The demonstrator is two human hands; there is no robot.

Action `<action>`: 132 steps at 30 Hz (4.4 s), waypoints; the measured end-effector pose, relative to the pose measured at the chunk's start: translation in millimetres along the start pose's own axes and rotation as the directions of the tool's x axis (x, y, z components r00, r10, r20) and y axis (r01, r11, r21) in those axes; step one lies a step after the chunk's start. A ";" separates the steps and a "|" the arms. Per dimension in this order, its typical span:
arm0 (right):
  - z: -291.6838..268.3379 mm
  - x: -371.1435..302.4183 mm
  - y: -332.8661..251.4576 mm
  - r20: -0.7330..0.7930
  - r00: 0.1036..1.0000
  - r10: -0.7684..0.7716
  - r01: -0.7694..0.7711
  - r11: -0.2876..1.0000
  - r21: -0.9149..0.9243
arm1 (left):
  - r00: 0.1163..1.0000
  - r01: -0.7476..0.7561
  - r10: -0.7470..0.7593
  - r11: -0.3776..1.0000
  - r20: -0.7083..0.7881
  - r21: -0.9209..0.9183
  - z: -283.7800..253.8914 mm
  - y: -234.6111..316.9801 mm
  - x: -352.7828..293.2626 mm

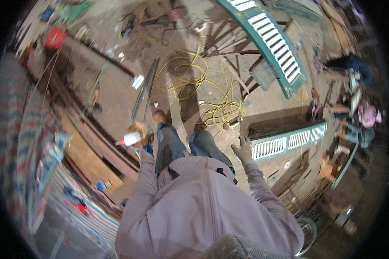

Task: The person applies glue from a bottle to the edges of a green wooden slatted panel, then uses a handheld sander to smooth the surface. The person works on multiple sections of the panel in a workshop setting.

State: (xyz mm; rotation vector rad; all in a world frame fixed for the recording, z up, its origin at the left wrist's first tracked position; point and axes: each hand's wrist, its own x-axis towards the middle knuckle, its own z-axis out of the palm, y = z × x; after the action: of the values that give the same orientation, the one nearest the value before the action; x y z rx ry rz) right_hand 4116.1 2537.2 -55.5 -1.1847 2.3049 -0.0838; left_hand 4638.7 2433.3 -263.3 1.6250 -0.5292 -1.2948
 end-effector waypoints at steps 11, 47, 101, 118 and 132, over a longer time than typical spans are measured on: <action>73.5 93.2 -230.3 0.276 0.952 -0.133 0.141 0.990 -0.009 | 0.858 0.428 -0.502 0.816 -0.110 -0.387 35.8 65.9 151.5; 286.5 311.0 -221.8 0.384 0.908 0.166 -0.153 0.986 -0.066 | 0.564 0.576 -0.796 0.571 -0.220 -0.586 113.1 -171.5 531.5; 623.2 963.3 -695.5 -0.080 0.752 -0.654 0.536 0.536 0.652 | 0.893 -0.241 0.431 0.700 -0.128 0.673 277.5 -129.7 1014.4; 635.5 953.3 -611.5 -0.284 0.749 -0.599 0.652 0.743 0.152 | 0.709 -0.611 0.553 0.171 0.438 0.773 252.8 -247.9 883.7; 727.7 840.7 -595.5 -0.031 0.680 -0.733 0.527 0.459 0.715 | 0.758 -0.451 0.651 0.554 -0.027 0.700 269.6 -249.1 871.1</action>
State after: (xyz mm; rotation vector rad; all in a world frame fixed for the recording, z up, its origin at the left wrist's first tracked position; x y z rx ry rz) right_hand 4519.5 1660.9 -868.2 -1.4456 1.2266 -0.9065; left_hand 4637.2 1742.1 -908.0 1.9228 -1.3177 -0.3534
